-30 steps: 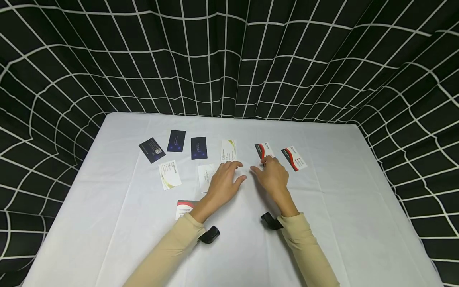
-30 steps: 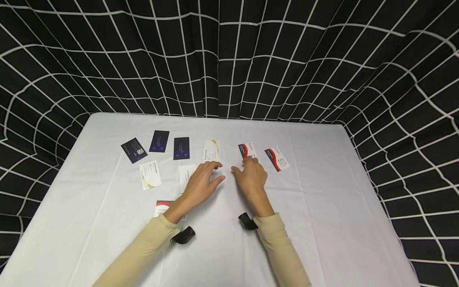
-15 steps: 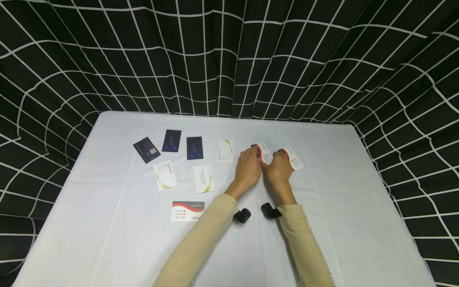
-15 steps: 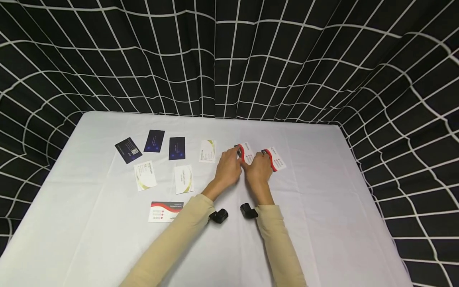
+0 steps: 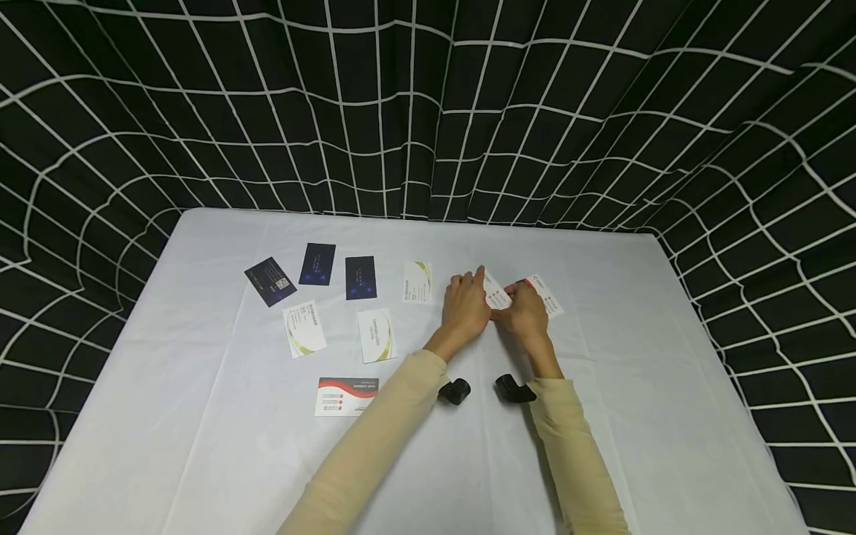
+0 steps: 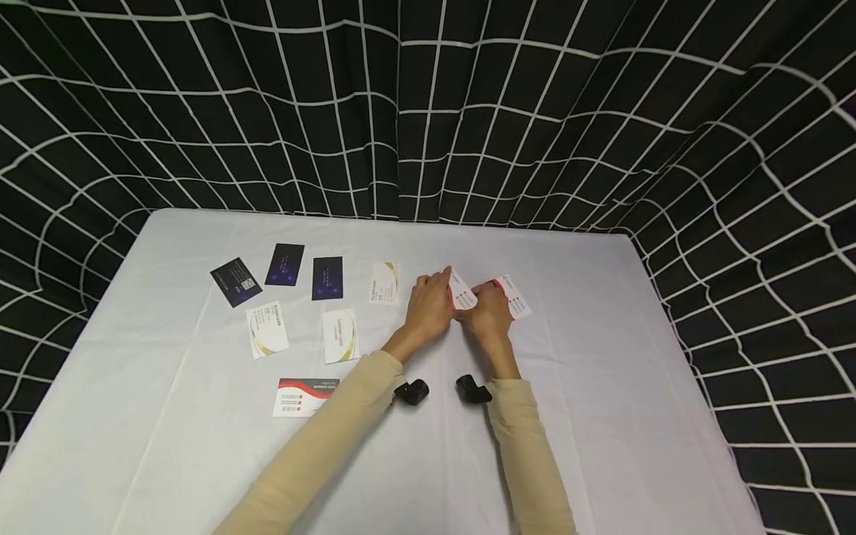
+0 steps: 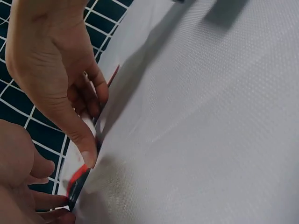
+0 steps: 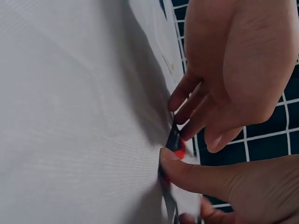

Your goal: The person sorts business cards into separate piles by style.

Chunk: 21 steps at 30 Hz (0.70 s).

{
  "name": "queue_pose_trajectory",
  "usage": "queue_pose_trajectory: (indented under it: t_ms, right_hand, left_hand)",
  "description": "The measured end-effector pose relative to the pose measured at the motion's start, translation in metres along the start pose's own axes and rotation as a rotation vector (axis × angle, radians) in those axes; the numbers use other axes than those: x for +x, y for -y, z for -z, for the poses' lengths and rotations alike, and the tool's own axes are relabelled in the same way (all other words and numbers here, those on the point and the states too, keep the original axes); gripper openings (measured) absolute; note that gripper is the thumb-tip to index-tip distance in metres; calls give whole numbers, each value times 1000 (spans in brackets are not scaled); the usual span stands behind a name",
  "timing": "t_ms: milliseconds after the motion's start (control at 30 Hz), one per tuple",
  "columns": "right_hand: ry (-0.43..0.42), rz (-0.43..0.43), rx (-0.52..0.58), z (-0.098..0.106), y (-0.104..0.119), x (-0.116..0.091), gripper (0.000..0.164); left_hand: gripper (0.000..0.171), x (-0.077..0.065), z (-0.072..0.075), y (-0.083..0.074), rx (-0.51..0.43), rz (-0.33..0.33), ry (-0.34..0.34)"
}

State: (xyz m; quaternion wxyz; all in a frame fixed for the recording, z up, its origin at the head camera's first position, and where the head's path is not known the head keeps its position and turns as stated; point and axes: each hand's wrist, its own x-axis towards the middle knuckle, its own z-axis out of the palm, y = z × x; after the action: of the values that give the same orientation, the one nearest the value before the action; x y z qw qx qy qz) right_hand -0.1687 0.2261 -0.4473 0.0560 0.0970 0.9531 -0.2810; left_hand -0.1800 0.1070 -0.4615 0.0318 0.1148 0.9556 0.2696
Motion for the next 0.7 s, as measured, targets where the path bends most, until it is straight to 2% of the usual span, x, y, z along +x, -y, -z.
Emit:
queue_pose_trajectory:
  t_ms: [133,233,367,700]
  right_hand:
    - [-48,55,89,-1,-4,-5,53]
    - [-100,90,161,0,-8,-7,41]
    - [-121,112,248,4,-15,-8,32]
    - [-26,73,420,10,-16,-17,45]
  left_hand:
    - [51,-1,3,3,-104,35,-37]
    - [54,-1,4,7,-205,59,-74]
    - [59,-4,4,9,-299,60,-66]
    - [48,-15,16,16,-332,34,-41]
